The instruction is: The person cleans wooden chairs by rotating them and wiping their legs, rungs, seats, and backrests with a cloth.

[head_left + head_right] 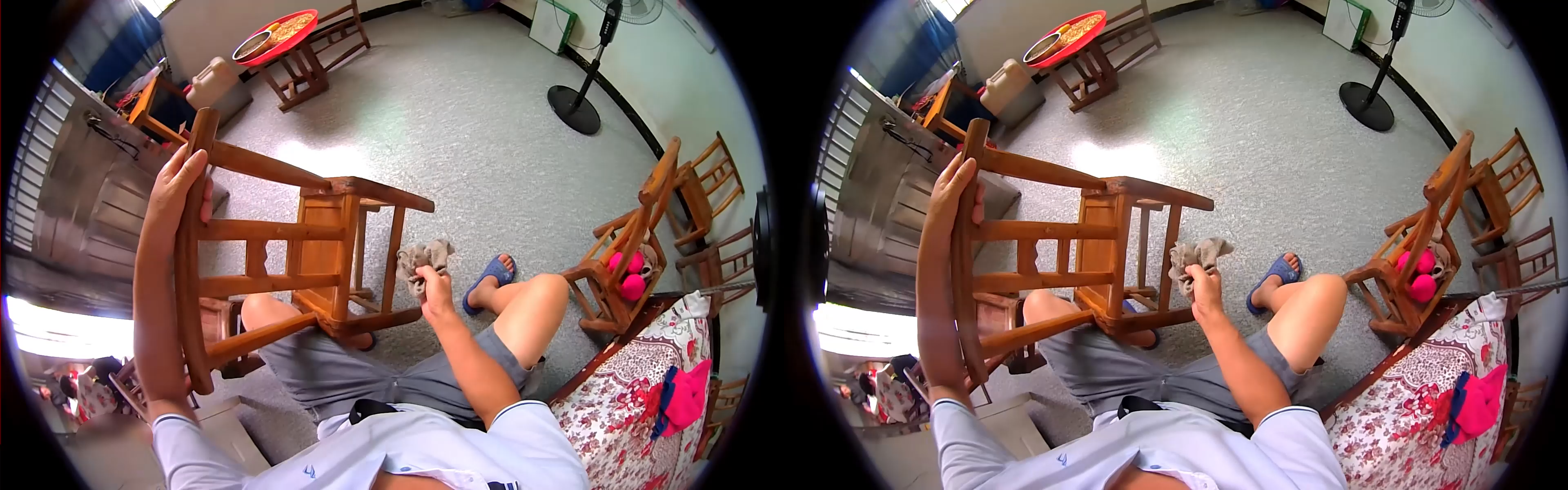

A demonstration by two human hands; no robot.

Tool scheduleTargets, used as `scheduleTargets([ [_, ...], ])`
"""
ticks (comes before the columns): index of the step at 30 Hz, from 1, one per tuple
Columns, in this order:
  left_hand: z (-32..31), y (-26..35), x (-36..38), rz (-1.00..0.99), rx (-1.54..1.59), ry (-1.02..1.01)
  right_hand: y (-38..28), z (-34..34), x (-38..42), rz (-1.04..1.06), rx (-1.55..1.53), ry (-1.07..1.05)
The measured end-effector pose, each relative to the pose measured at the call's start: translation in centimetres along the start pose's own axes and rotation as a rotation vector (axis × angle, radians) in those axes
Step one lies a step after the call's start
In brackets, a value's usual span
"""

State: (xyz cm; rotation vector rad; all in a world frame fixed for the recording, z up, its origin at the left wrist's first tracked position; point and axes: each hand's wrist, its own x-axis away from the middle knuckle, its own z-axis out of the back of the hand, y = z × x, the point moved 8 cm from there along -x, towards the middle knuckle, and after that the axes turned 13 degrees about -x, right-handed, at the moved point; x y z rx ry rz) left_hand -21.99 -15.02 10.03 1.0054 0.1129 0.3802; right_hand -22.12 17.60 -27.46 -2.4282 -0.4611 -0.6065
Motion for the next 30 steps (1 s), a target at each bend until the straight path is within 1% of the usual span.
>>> scheduleTargets([
  [1, 0.1, -0.2, -0.1, 0.006, -0.003, -0.004, -0.1, -0.7, 0.4, -0.007, 0.006, -0.052],
  [2, -0.1, -0.2, -0.4, -0.019, 0.002, -0.025, -0.2, -1.2, 0.2, 0.053, 0.048, -0.122],
  [3, -0.3, -0.1, -0.8, -0.043, 0.009, -0.048, -0.1, -1.9, 0.1, 0.053, 0.05, -0.117],
  [5, -1.1, 0.5, -1.2, -0.07, 0.006, -0.057, -0.9, -4.6, 0.2, 0.121, 0.022, -0.193],
  [6, -1.7, 1.0, -1.1, -0.1, -0.002, -0.062, -1.2, -5.8, 0.4, 0.149, 0.237, -0.232],
  [7, -2.1, 1.1, -1.0, -0.095, 0.001, -0.065, -1.4, -7.7, 0.6, 0.129, 0.307, -0.277],
  [9, -2.7, 1.9, -0.9, -0.141, -0.002, -0.081, -3.9, -13.6, 1.5, 0.666, 0.387, -0.385],
  [11, -3.3, 2.4, -0.2, -0.171, 0.011, -0.103, -4.1, -16.2, -0.3, 0.801, 0.564, -0.432],
  [12, -3.7, 2.8, 0.5, -0.168, 0.0, -0.109, -4.8, -17.5, -0.5, 0.99, 0.714, -0.461],
  [13, -4.1, 3.1, 1.4, -0.162, -0.01, -0.112, -5.6, -18.6, -0.1, 1.121, 0.858, -0.458],
  [15, -4.6, 3.5, 2.8, -0.155, 0.005, -0.101, -4.9, -17.1, -2.6, 1.119, 1.114, -0.433],
  [16, -4.6, 3.5, 3.2, -0.155, 0.016, -0.086, -4.7, -15.9, -3.7, 1.116, 1.111, -0.431],
  [18, -4.3, 3.2, 3.5, -0.144, 0.064, -0.041, -5.2, -13.2, -5.1, 1.243, 1.0, -0.397],
  [19, -4.1, 2.8, 3.7, -0.137, 0.064, -0.044, -5.5, -10.8, -7.4, 1.061, 1.008, -0.27],
  [21, -3.1, 2.2, 3.8, -0.141, 0.064, 0.003, -4.8, -4.7, -12.4, 0.792, 1.128, -0.081],
  [22, -2.7, 2.0, 4.1, -0.148, 0.041, -0.003, -4.6, -3.7, -13.4, 0.795, 1.121, -0.076],
  [24, -2.0, 1.3, 5.0, -0.144, 0.064, 0.015, -4.1, -2.6, -14.3, 0.818, 0.845, -0.125],
  [25, -1.5, 0.9, 5.4, -0.135, 0.096, 0.042, -4.7, -3.6, -13.7, 0.841, 0.856, -0.085],
  [27, -1.1, 0.6, 5.8, -0.135, 0.11, 0.053, -5.4, -5.6, -12.9, 0.657, 0.538, -0.214],
  [28, -1.0, 0.6, 6.0, -0.149, 0.127, 0.054, -5.6, -6.3, -12.5, 0.594, 0.486, -0.219],
  [29, -1.1, 0.6, 6.0, -0.142, 0.131, 0.055, -6.3, -7.6, -11.9, 0.638, 0.489, -0.238],
  [30, -1.3, 0.8, 5.9, -0.163, 0.126, 0.044, -6.3, -8.4, -11.4, 0.69, 0.561, -0.267],
])
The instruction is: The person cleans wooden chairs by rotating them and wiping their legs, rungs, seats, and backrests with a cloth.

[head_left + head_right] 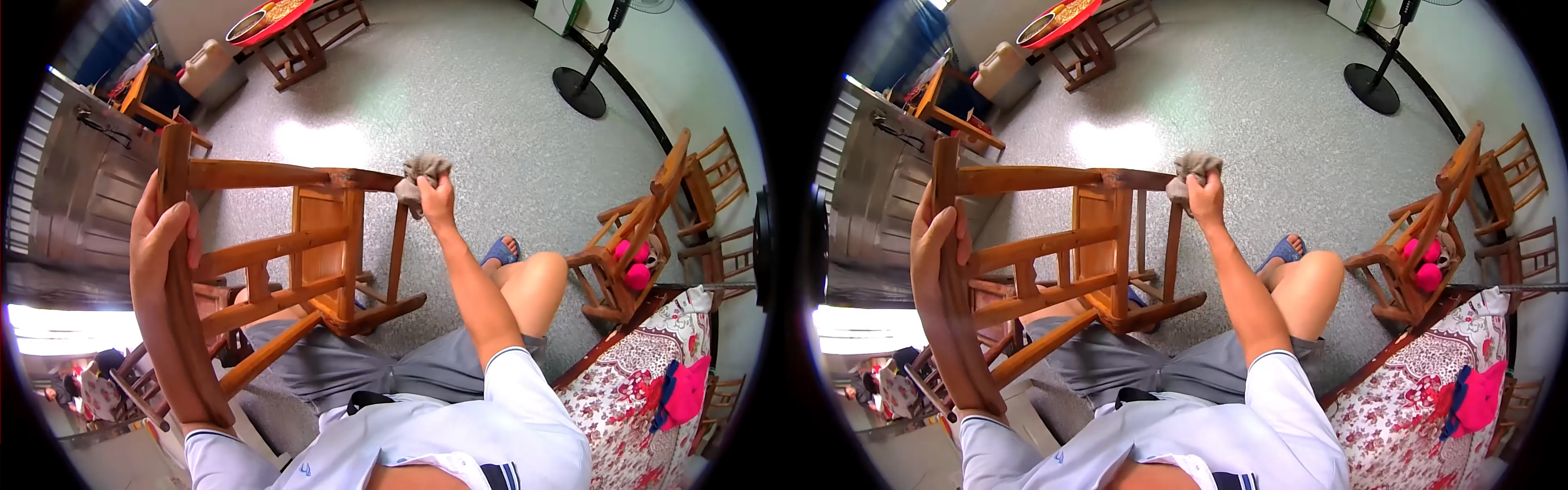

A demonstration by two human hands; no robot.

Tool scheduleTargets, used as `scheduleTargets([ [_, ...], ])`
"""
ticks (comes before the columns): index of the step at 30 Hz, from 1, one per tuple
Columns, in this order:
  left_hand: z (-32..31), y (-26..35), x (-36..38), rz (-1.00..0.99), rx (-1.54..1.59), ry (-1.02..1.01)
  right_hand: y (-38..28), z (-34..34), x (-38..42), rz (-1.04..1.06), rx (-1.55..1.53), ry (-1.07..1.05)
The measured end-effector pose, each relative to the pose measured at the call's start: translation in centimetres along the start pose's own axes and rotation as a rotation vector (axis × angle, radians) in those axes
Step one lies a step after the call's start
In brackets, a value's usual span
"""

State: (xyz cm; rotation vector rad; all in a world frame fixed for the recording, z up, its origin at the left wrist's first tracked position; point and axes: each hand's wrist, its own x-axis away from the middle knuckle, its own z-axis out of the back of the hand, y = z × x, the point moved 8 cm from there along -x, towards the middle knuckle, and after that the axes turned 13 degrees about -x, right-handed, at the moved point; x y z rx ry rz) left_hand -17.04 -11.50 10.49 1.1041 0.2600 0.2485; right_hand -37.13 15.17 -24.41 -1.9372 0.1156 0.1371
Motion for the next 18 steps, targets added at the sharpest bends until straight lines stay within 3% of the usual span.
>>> scheduleTargets([
  [1, -0.2, 0.2, -0.2, -0.023, -0.003, -0.014, -0.7, -0.5, 0.0, 0.055, 0.066, -0.037],
  [2, -0.2, 0.3, -0.4, -0.025, 0.003, -0.016, -0.6, -1.6, 0.4, 0.281, 0.308, -0.182],
  [3, -0.4, 0.4, -0.6, -0.04, -0.019, -0.045, -0.1, -2.5, 1.4, 0.215, 0.438, -0.278],
  [5, -0.5, 0.2, -1.3, -0.052, -0.036, -0.077, 0.3, -2.2, 4.1, 0.174, 0.399, -0.165],
  [7, -0.3, -0.3, -2.3, -0.051, -0.042, -0.095, 3.3, -2.4, 8.9, 0.069, 0.632, -0.446],
  [11, 0.6, -1.7, -5.0, 0.003, -0.067, -0.101, 4.9, -2.4, 17.8, -0.016, 0.632, -0.609],
  [15, 1.1, -2.2, -6.0, 0.017, -0.048, -0.069, 3.0, -2.5, 19.4, -0.142, 0.697, -0.73],
  [17, 1.0, -2.3, -5.9, 0.024, -0.042, -0.075, 5.1, -1.2, 18.9, -0.867, 0.62, -0.781],
  [18, 1.1, -2.4, -5.9, 0.028, -0.037, -0.078, 4.7, -1.0, 18.7, -0.893, 0.586, -0.82],
])
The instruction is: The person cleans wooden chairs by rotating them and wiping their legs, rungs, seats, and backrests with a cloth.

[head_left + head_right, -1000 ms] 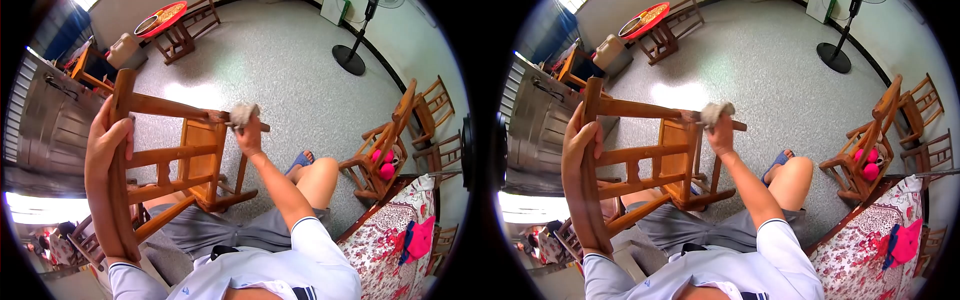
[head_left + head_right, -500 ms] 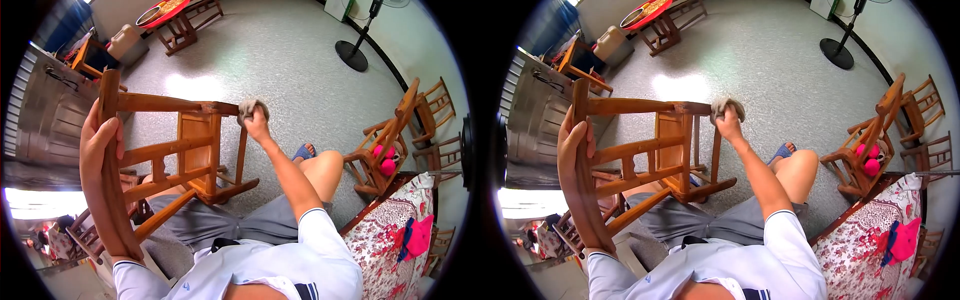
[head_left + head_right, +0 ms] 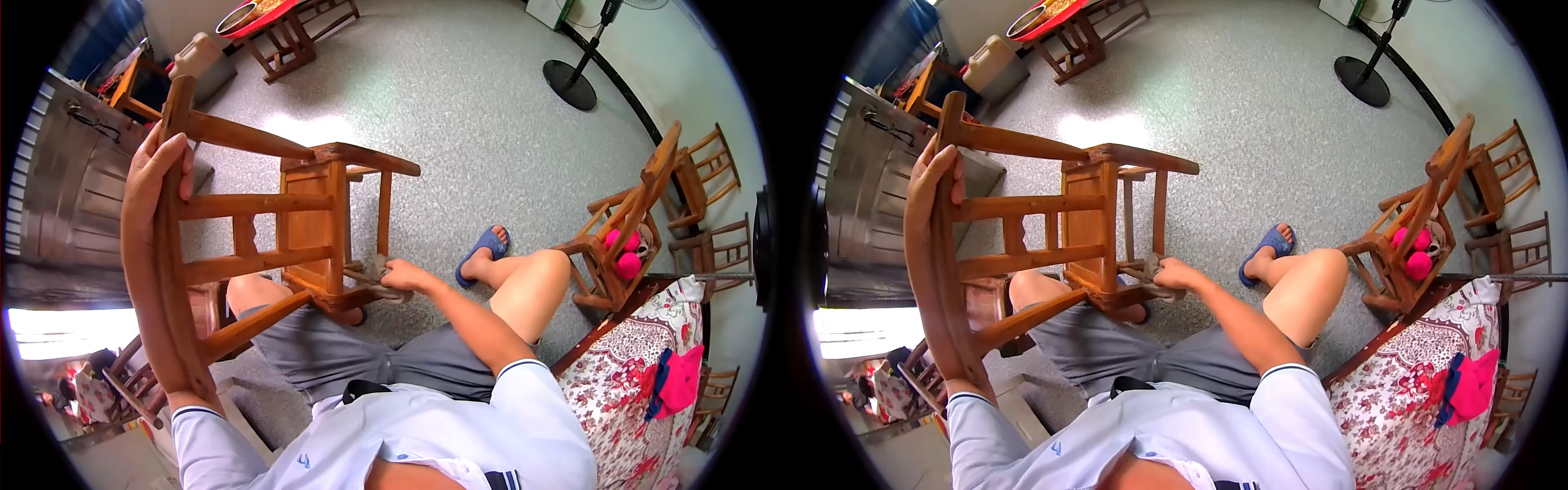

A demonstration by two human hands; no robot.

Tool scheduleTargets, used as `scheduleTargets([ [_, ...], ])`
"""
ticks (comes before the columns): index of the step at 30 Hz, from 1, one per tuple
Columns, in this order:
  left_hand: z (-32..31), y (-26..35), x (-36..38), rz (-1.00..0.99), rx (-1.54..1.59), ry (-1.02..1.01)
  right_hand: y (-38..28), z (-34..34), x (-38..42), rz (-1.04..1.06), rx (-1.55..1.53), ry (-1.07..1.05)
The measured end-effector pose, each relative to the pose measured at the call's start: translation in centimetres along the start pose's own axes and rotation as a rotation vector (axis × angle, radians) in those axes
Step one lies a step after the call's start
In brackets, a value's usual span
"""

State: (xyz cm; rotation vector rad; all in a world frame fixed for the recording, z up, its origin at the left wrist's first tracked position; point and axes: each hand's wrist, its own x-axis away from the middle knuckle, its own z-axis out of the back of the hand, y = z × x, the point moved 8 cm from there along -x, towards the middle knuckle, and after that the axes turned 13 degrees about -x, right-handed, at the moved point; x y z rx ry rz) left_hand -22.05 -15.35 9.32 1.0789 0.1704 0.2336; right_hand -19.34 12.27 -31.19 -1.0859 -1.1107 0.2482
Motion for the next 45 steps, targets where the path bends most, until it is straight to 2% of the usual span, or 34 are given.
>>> scheduleTargets([
  [1, 0.1, 0.2, -0.1, -0.002, -0.006, 0.001, -0.7, 0.1, -0.3, 0.006, -0.003, -0.002],
  [5, -0.9, 0.9, 1.0, 0.006, 0.01, 0.002, -9.5, 2.8, 0.8, 0.397, -0.955, 0.081],
  [7, -1.2, 1.2, 1.0, -0.033, 0.011, -0.021, -15.8, 4.7, 2.6, 0.671, -0.994, 0.212],
  [9, -1.5, 1.4, 1.1, -0.023, 0.004, -0.028, -19.3, 5.8, 2.3, 0.87, -0.685, 0.438],
  [11, -1.7, 1.6, 1.2, -0.026, -0.012, -0.03, -20.4, 5.3, 0.8, 1.048, -0.15, 0.651],
  [13, -1.6, 1.4, 1.0, -0.021, -0.016, -0.031, -18.8, 3.8, -1.3, 0.974, -0.041, 0.651],
  [15, -1.0, 1.0, 0.5, -0.012, -0.017, -0.021, -17.2, 2.3, 1.2, 1.056, -0.091, 0.777],
  [17, -0.2, 0.2, -0.2, 0.014, -0.033, -0.01, -13.3, 1.0, 0.8, 0.736, -0.353, 0.698],
  [19, 0.5, -0.9, -1.4, 0.039, -0.018, -0.002, -10.1, -2.7, 1.9, 0.674, -0.401, 0.593],
  [21, 1.5, -1.7, -2.7, 0.057, 0.009, 0.05, -9.2, -7.0, 6.3, 0.779, -0.247, 0.54],
  [22, 2.0, -2.3, -3.4, 0.068, 0.009, 0.061, -9.5, -8.5, 8.1, 0.925, -0.04, 0.515],
  [23, 2.2, -2.8, -3.9, 0.071, 0.015, 0.05, -8.8, -8.5, 8.4, 0.915, -0.038, 0.523],
  [25, 3.0, -3.6, -4.9, 0.083, 0.046, 0.061, -7.7, -8.9, 7.6, 0.857, 0.136, 0.411],
  [27, 3.4, -4.2, -5.3, 0.103, 0.021, 0.07, -6.9, -7.5, 6.3, 0.887, 0.135, 0.39],
  [29, 3.5, -4.1, -5.3, 0.145, -0.002, 0.112, -4.3, -4.4, 5.2, 0.882, -0.044, 0.629],
  [31, 4.1, -4.7, -5.7, 0.121, 0.032, 0.092, 3.0, -1.3, 1.3, 0.539, -0.153, 0.811],
  [33, 4.4, -5.0, -5.8, 0.105, 0.064, 0.063, 5.4, 1.0, 0.8, 0.423, 0.035, 0.825],
  [35, 4.6, -5.2, -5.7, 0.107, 0.068, 0.051, 6.0, 0.5, 0.2, 0.384, 0.039, 0.775],
  [36, 4.7, -5.3, -5.6, 0.11, 0.066, 0.052, 7.0, 0.0, -0.1, 0.372, -0.022, 0.863],
  [38, 4.9, -5.5, -5.7, 0.129, 0.063, 0.049, 7.8, -0.8, -0.1, 0.362, -0.134, 1.014],
  [39, 5.1, -5.4, -6.0, 0.122, 0.063, 0.056, 7.0, -1.4, -0.7, 0.372, -0.133, 1.013],
  [41, 5.3, -6.1, -6.1, 0.156, 0.04, 0.111, 6.5, -4.0, -1.5, 0.366, -0.44, 0.863],
  [45, 5.6, -6.8, -7.4, 0.174, 0.031, 0.132, -3.3, -9.4, 3.8, 0.445, -0.493, 0.575],
])
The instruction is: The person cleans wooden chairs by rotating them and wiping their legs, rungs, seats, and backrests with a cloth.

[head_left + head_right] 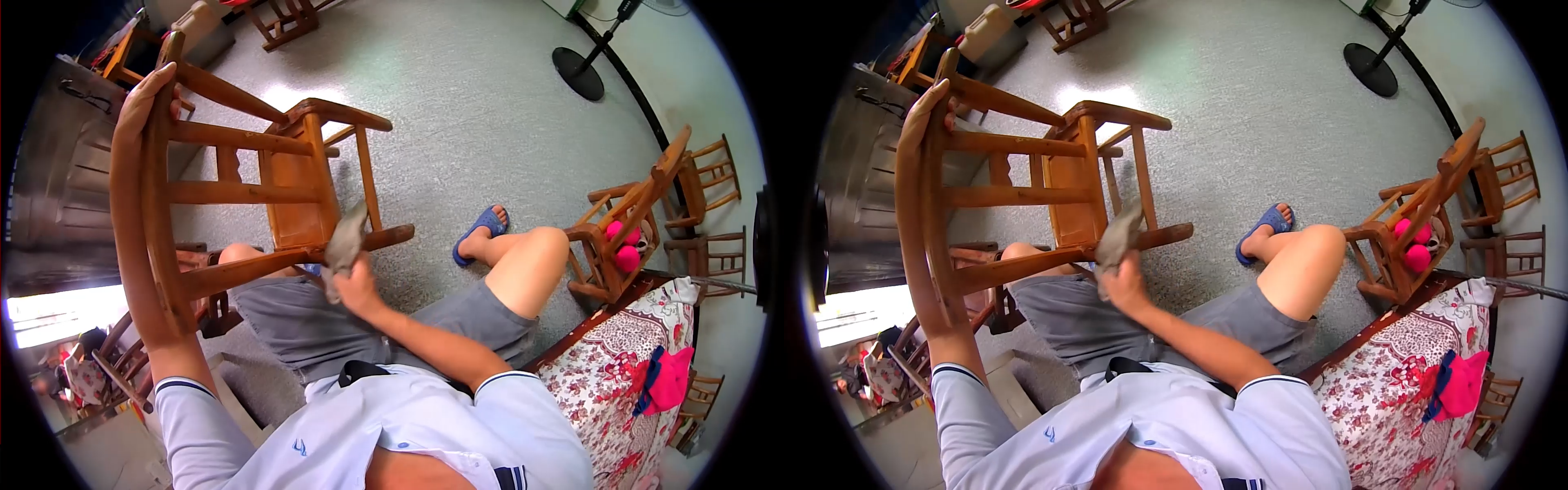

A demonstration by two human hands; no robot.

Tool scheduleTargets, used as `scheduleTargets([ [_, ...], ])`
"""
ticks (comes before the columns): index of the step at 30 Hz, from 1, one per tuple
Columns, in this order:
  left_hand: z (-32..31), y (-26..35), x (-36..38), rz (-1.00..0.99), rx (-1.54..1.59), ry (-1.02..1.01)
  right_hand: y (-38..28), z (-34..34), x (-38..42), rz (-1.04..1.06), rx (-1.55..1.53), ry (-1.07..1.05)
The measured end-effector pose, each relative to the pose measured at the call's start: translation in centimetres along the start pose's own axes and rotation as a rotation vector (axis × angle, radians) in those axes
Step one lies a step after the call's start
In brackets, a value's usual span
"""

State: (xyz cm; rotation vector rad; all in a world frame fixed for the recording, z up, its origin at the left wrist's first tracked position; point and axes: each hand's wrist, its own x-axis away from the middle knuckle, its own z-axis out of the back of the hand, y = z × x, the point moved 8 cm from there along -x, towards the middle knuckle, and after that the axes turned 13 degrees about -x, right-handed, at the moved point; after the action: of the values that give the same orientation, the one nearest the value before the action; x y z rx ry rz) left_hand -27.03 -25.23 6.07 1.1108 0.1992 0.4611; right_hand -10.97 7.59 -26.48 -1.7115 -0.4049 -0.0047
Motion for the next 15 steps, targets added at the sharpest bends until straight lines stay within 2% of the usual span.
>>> scheduleTargets([
  [2, -0.6, 0.5, 0.3, -0.014, 0.0, 0.017, -1.5, -2.2, 1.4, -0.032, -0.057, -0.189],
  [3, -0.9, 0.7, 0.4, -0.01, 0.012, 0.022, -3.4, -3.0, 1.8, 0.121, -0.052, -0.334],
  [6, -1.7, 1.4, 0.4, -0.001, 0.044, 0.021, -4.7, -2.8, 2.7, 0.214, 0.078, -0.341],
  [7, -2.0, 1.4, 0.3, 0.008, 0.068, 0.011, -3.5, -1.7, 2.3, 0.17, 0.111, -0.242],
  [8, -2.0, 1.3, 0.1, 0.009, 0.069, 0.012, -2.8, -0.8, 1.6, 0.169, 0.113, -0.243],
  [10, -2.0, 0.8, -0.9, 0.032, 0.066, 0.007, -2.4, 1.3, -0.4, 0.316, 0.406, -0.295],
  [13, -1.9, 0.2, -2.5, 0.03, 0.054, 0.001, -1.4, 4.2, -2.6, 0.436, 0.314, -0.168],
  [15, -2.1, 0.6, -2.6, 0.036, 0.045, 0.017, 0.1, 4.9, -3.4, 0.419, 0.305, -0.11],
])
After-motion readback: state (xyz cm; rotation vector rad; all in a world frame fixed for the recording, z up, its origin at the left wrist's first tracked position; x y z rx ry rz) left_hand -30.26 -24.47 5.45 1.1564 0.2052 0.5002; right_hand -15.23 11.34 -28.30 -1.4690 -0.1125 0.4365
